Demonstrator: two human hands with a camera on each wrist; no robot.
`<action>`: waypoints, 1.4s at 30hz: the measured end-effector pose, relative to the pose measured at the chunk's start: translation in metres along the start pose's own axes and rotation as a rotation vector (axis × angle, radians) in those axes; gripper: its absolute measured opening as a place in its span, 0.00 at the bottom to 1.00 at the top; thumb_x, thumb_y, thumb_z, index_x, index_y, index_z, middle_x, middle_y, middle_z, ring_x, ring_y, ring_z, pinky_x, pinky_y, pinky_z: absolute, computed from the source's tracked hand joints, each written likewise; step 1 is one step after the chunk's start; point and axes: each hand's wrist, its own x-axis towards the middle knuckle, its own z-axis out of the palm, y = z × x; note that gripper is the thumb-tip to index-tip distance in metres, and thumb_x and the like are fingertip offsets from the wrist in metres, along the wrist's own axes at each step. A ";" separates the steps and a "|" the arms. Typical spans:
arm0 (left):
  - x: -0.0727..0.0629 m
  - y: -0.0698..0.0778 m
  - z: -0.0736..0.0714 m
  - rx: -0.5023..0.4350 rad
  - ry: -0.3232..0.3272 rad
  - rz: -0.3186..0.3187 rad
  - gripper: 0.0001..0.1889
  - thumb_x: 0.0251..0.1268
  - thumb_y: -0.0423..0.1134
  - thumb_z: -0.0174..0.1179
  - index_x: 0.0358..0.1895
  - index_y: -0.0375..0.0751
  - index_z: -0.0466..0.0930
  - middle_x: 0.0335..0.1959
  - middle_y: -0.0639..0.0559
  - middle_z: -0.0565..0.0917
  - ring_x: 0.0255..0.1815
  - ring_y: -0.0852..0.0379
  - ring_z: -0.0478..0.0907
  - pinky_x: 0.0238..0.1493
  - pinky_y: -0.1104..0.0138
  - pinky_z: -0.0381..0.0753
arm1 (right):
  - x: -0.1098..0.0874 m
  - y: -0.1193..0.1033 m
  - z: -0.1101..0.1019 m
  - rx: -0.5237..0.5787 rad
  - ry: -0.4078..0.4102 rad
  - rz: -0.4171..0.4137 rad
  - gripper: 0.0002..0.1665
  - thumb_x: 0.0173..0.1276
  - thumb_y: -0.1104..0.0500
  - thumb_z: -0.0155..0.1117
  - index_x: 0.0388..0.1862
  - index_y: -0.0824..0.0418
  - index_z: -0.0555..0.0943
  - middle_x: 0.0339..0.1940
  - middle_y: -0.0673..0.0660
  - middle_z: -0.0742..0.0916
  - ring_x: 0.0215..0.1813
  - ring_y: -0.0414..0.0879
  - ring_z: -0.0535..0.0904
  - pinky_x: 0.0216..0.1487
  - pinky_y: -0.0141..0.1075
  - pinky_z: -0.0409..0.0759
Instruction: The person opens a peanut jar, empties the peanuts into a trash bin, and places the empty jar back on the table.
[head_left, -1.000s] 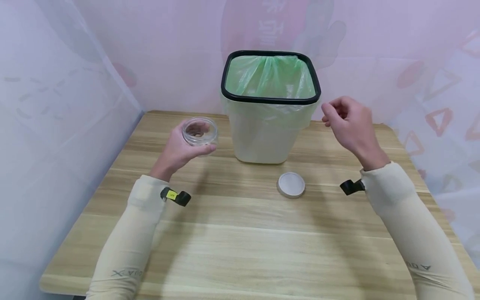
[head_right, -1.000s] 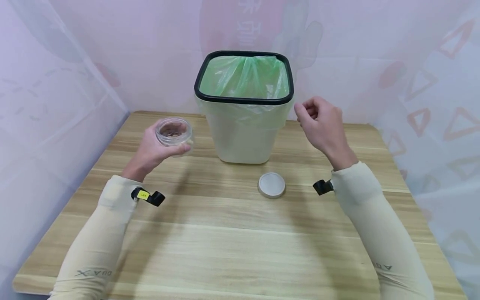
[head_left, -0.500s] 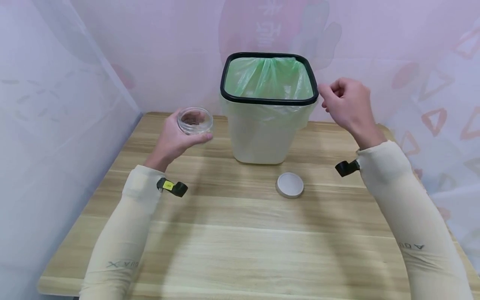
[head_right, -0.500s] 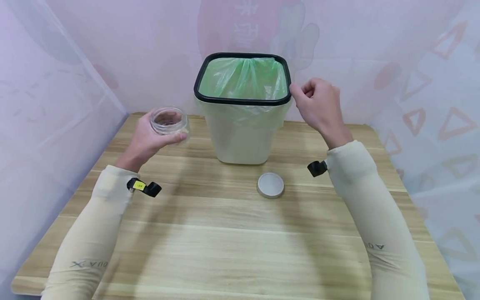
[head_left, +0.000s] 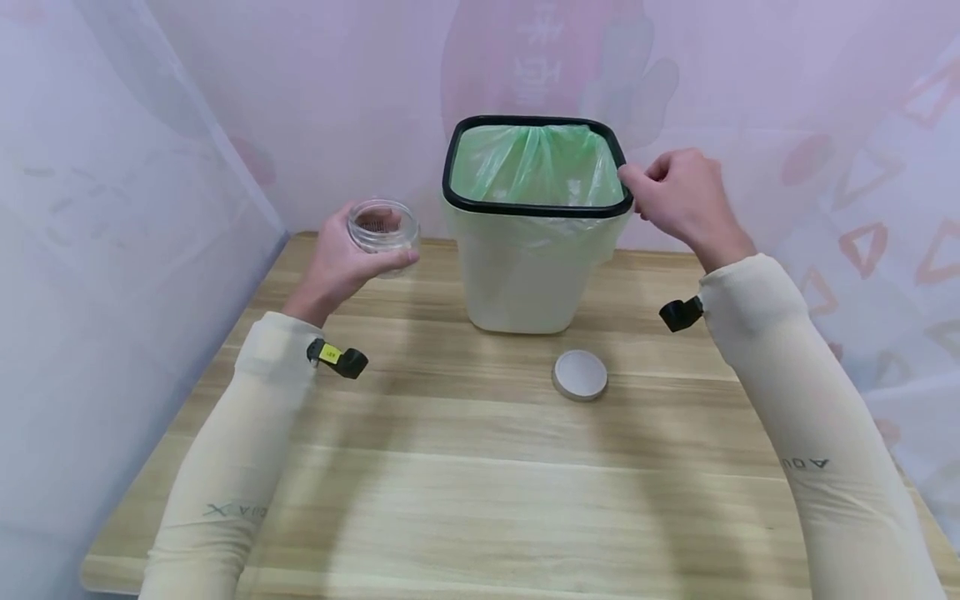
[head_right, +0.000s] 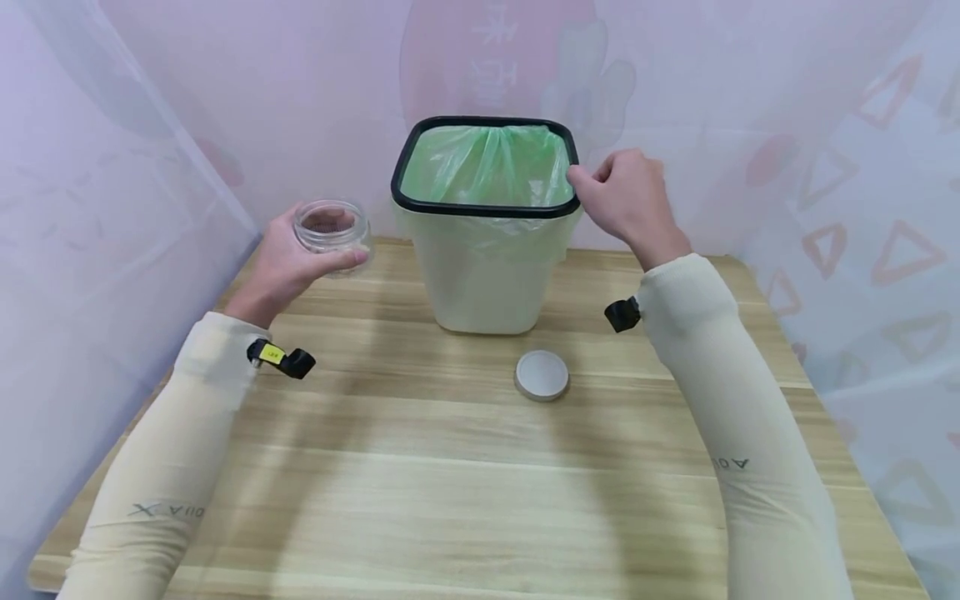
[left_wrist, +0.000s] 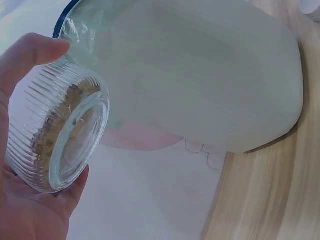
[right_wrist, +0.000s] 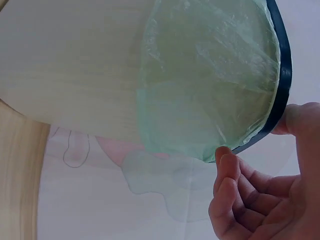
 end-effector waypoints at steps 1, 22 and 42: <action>0.001 0.001 -0.001 0.008 0.001 -0.006 0.36 0.53 0.41 0.81 0.66 0.41 0.77 0.58 0.49 0.84 0.57 0.56 0.81 0.60 0.68 0.81 | 0.001 -0.001 0.000 -0.014 -0.009 -0.001 0.31 0.72 0.36 0.49 0.35 0.58 0.87 0.22 0.43 0.87 0.39 0.48 0.77 0.34 0.39 0.73; 0.036 0.031 -0.015 0.059 0.082 -0.007 0.36 0.52 0.44 0.81 0.64 0.42 0.76 0.57 0.52 0.83 0.57 0.56 0.80 0.60 0.67 0.80 | 0.011 -0.006 0.005 -0.045 -0.020 0.029 0.25 0.69 0.47 0.53 0.14 0.55 0.80 0.11 0.43 0.78 0.37 0.49 0.73 0.31 0.37 0.70; 0.062 0.069 -0.013 0.142 0.084 0.046 0.40 0.48 0.44 0.83 0.65 0.40 0.74 0.54 0.55 0.81 0.57 0.55 0.80 0.63 0.66 0.81 | 0.011 -0.011 0.006 -0.052 -0.034 0.037 0.21 0.66 0.49 0.55 0.16 0.56 0.78 0.11 0.43 0.72 0.36 0.50 0.69 0.31 0.39 0.68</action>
